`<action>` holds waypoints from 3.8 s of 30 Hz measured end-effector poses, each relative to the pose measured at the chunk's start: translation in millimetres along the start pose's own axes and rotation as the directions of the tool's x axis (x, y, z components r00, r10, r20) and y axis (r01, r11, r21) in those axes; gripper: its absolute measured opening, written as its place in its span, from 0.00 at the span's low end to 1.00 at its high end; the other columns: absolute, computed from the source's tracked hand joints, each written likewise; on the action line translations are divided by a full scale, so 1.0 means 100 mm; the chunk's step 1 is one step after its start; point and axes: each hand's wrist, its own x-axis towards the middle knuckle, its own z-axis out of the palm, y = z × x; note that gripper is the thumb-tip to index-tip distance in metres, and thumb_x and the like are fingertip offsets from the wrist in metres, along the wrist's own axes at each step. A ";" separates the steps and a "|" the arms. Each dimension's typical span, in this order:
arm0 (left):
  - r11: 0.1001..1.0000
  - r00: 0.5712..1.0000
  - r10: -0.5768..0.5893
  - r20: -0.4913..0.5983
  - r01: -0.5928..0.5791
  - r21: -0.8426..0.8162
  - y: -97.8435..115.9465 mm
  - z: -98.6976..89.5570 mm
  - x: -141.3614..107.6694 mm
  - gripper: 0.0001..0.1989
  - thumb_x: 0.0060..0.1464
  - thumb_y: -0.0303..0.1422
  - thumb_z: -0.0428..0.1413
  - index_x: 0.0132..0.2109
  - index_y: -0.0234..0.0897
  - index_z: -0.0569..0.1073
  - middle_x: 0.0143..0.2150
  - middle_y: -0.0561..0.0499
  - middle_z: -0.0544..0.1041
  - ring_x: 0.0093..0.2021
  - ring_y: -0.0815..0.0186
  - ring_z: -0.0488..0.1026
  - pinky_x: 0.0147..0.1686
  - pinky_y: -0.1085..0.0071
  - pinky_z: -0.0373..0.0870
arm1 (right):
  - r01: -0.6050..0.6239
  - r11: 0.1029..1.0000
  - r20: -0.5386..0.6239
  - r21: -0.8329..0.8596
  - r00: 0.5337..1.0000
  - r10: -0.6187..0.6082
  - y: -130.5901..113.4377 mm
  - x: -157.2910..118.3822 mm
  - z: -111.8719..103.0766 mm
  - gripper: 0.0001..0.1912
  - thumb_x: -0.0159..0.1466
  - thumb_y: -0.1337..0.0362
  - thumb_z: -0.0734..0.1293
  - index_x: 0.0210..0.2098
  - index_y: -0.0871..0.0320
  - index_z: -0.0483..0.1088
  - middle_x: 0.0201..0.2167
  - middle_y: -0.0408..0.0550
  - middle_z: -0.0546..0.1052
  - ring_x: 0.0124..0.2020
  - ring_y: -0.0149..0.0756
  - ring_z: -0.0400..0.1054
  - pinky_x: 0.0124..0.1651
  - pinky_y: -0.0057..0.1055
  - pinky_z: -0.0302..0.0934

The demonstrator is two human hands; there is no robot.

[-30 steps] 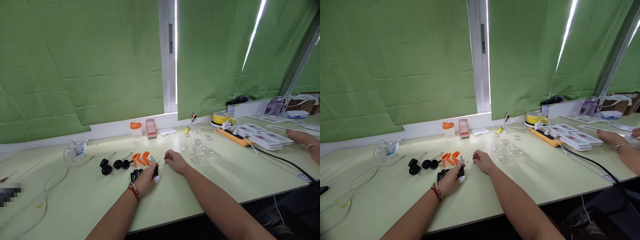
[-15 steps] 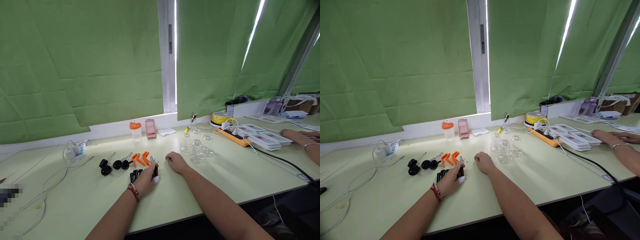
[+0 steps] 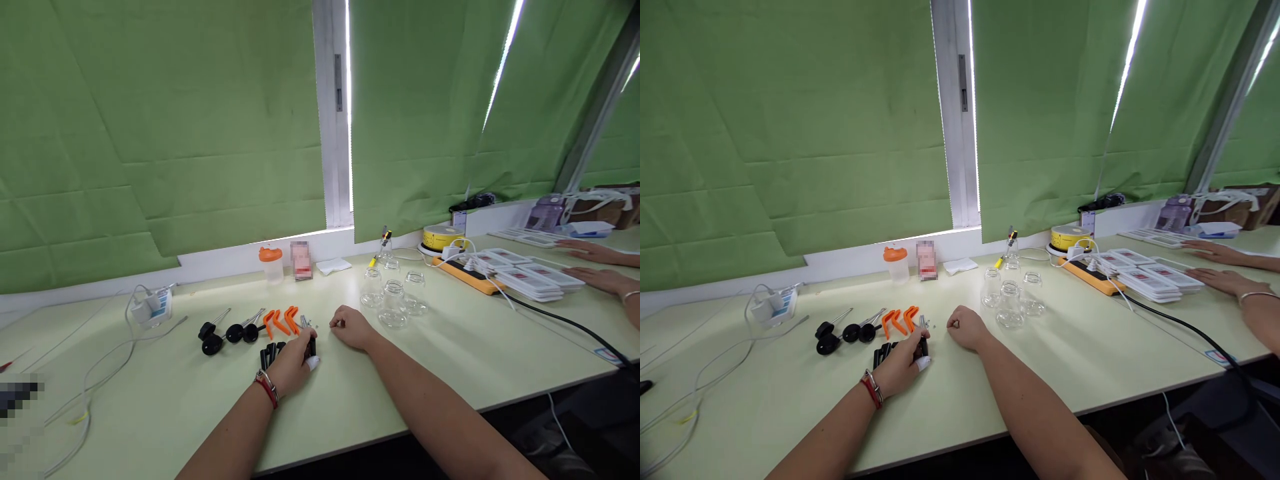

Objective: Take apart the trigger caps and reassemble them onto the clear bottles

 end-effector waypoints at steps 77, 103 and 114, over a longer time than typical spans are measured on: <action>1.000 0.999 0.005 -0.036 -0.005 0.010 -0.05 0.04 0.03 0.15 0.52 0.32 0.52 0.48 0.37 0.62 0.33 0.51 0.68 0.31 0.64 0.64 0.32 0.71 0.59 | 0.150 0.847 0.115 0.510 0.964 -0.240 -0.43 -0.16 0.06 0.07 0.59 0.62 0.65 0.32 0.59 0.72 0.28 0.44 0.74 0.32 0.32 0.67 0.38 0.30 0.62; 1.000 1.000 -0.003 -0.018 0.003 0.013 -0.01 0.00 0.01 0.14 0.53 0.31 0.51 0.47 0.39 0.61 0.32 0.52 0.67 0.31 0.63 0.64 0.31 0.71 0.57 | 0.156 0.974 0.009 -0.163 0.988 -0.157 -0.32 -0.08 -0.02 0.18 0.63 0.72 0.58 0.49 0.57 0.70 0.40 0.51 0.74 0.39 0.37 0.68 0.44 0.33 0.61; 1.000 0.999 0.012 -0.034 -0.012 0.023 -0.05 0.03 0.03 0.14 0.52 0.31 0.51 0.46 0.37 0.61 0.31 0.53 0.66 0.30 0.64 0.62 0.30 0.71 0.57 | 0.504 0.853 -0.162 0.135 0.861 -0.482 -0.55 -0.19 0.03 0.15 0.66 0.71 0.56 0.50 0.55 0.65 0.39 0.50 0.70 0.39 0.36 0.65 0.45 0.35 0.64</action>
